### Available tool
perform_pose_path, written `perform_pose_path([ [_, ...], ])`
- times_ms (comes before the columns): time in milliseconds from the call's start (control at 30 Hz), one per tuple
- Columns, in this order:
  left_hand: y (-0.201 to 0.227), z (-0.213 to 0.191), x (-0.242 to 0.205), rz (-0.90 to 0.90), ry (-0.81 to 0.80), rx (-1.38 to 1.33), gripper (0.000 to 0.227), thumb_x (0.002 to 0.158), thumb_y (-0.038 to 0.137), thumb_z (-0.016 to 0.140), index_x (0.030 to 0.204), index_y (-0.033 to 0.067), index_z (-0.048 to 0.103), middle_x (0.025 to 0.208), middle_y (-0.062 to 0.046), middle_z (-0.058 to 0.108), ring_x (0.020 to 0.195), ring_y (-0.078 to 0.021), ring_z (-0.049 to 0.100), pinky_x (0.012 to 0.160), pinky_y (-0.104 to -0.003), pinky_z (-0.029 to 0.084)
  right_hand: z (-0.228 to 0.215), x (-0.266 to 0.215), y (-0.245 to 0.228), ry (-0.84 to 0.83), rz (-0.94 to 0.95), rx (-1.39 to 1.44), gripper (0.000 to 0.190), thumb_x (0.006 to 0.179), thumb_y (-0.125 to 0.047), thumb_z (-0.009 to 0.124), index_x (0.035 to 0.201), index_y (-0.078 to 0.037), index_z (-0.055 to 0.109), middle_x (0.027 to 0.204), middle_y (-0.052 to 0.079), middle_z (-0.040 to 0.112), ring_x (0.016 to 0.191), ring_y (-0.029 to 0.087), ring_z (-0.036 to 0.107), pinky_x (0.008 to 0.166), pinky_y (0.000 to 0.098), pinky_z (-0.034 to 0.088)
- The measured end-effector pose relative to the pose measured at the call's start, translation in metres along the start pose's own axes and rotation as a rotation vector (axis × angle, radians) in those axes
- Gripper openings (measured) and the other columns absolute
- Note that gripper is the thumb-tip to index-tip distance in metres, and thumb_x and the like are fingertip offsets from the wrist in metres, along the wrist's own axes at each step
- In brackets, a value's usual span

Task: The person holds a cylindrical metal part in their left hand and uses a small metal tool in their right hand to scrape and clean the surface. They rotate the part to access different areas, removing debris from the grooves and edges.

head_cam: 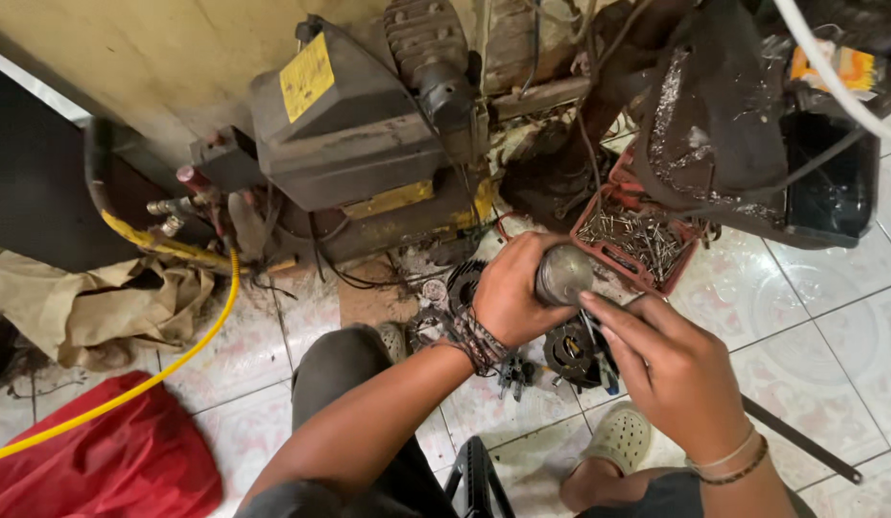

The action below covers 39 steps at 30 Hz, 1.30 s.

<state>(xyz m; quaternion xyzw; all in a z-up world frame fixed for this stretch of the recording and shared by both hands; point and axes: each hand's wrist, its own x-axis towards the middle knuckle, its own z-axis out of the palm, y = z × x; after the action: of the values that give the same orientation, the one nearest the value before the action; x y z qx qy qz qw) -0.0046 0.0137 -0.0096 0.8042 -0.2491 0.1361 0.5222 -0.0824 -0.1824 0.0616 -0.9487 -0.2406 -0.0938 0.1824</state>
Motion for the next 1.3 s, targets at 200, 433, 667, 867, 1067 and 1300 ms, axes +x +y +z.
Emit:
perform_pose_path([
  [200, 0.002, 0.002, 0.000, -0.043, 0.033, 0.073, 0.056, 0.080, 0.032, 0.078, 0.126, 0.0089, 0.056, 0.114, -0.013, 0.064, 0.106, -0.0347, 0.065, 0.091, -0.043, 0.051, -0.001, 0.001, -0.009, -0.071, 0.054, -0.168, 0.053, 0.098, -0.018, 0.058, 0.149, -0.033, 0.053, 0.092, 0.000, 0.055, 0.050, 0.021, 0.049, 0.040, 0.0367, 0.043],
  [433, 0.004, -0.005, 0.002, 0.000, 0.042, 0.105, 0.055, 0.080, 0.033, 0.077, 0.125, 0.0091, 0.056, 0.112, -0.013, 0.065, 0.104, -0.0346, 0.066, 0.091, -0.042, 0.052, -0.002, 0.004, -0.016, 0.021, 0.006, -0.238, 0.053, 0.097, -0.014, 0.062, 0.147, -0.031, 0.057, 0.093, 0.000, 0.058, 0.063, 0.024, 0.059, 0.045, 0.0393, 0.049],
  [667, 0.004, -0.004, -0.002, -0.004, 0.055, 0.120, 0.057, 0.079, 0.032, 0.077, 0.126, 0.0087, 0.056, 0.113, -0.013, 0.065, 0.103, -0.0344, 0.066, 0.090, -0.043, 0.053, 0.000, 0.002, -0.018, 0.004, 0.029, -0.228, 0.055, 0.095, -0.012, 0.061, 0.146, -0.033, 0.057, 0.092, -0.002, 0.056, 0.064, 0.023, 0.059, 0.044, 0.0391, 0.048],
  [867, -0.001, -0.003, -0.002, -0.030, 0.089, 0.128, 0.060, 0.079, 0.037, 0.081, 0.125, 0.0081, 0.056, 0.116, -0.014, 0.066, 0.106, -0.0349, 0.066, 0.092, -0.046, 0.052, 0.001, 0.004, -0.019, -0.024, 0.030, -0.257, 0.059, 0.093, -0.011, 0.061, 0.147, -0.035, 0.056, 0.092, -0.001, 0.055, 0.062, 0.024, 0.058, 0.043, 0.0393, 0.050],
  [1067, 0.000, -0.002, -0.003, 0.001, 0.089, 0.115, 0.057, 0.079, 0.032, 0.079, 0.125, 0.0068, 0.056, 0.114, -0.014, 0.066, 0.104, -0.0352, 0.066, 0.091, -0.045, 0.052, -0.001, 0.003, -0.022, -0.019, 0.014, -0.277, 0.064, 0.089, -0.007, 0.063, 0.146, -0.035, 0.057, 0.092, -0.001, 0.054, 0.064, 0.026, 0.059, 0.046, 0.0412, 0.051],
  [1300, 0.001, 0.001, -0.004, -0.013, 0.099, 0.142, 0.052, 0.078, 0.026, 0.076, 0.123, 0.0082, 0.057, 0.112, -0.012, 0.066, 0.102, -0.0344, 0.066, 0.089, -0.045, 0.052, 0.001, 0.006, -0.024, -0.009, 0.018, -0.267, 0.063, 0.088, -0.008, 0.064, 0.145, -0.035, 0.059, 0.091, -0.003, 0.053, 0.061, 0.025, 0.059, 0.043, 0.0401, 0.050],
])
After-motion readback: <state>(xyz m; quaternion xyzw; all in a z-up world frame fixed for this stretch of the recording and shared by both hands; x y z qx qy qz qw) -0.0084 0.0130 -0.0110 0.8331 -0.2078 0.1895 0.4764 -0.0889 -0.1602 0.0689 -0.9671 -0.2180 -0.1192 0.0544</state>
